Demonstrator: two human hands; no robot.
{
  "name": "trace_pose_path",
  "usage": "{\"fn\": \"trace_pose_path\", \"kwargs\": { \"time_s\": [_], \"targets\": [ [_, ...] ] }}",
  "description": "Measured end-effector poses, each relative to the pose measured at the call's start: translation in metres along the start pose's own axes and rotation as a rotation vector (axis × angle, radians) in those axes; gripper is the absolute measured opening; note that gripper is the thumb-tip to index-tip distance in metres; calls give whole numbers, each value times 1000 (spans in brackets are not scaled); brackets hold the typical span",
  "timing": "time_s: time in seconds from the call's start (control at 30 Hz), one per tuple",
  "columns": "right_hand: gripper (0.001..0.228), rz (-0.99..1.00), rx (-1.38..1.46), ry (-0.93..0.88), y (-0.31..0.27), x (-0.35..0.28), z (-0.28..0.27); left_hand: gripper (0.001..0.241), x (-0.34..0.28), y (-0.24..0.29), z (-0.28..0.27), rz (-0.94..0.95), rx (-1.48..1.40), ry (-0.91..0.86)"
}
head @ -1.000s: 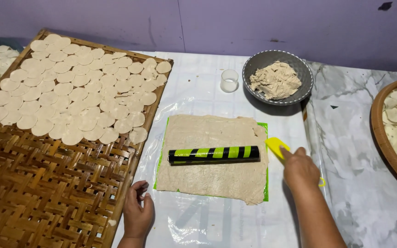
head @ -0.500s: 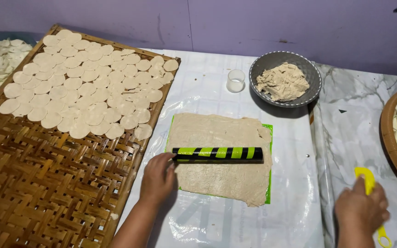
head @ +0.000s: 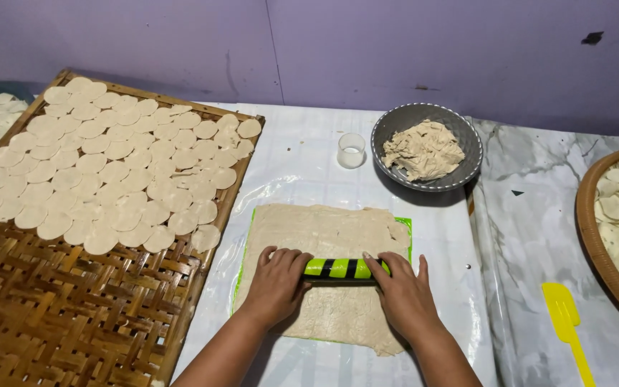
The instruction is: Rolling out dough and cutting it into circular dumpling wrappers.
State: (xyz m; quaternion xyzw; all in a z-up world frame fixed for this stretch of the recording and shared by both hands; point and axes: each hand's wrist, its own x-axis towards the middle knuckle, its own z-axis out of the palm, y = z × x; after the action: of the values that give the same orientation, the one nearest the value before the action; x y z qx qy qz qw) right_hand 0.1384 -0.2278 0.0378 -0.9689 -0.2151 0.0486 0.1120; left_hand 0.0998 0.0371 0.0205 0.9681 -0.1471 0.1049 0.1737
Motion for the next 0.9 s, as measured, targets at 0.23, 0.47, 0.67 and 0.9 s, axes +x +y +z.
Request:
{"fn": "trace_pose_path", "kwargs": {
  "time_s": [0.23,0.47,0.67,0.9],
  "targets": [
    [62,186,24,69,51,6,4,51,67,23,25,36,-119,-30],
    [74,209,-69,268,86,32,39,64,109,19,69,43,-17,-2],
    [63,359,-124,87,107,110,16,62,179,1,87,-170,81,-154],
    [62,436,-126,-165,97,107,7,69,175,5,85,-223,128,-166]
  ]
}}
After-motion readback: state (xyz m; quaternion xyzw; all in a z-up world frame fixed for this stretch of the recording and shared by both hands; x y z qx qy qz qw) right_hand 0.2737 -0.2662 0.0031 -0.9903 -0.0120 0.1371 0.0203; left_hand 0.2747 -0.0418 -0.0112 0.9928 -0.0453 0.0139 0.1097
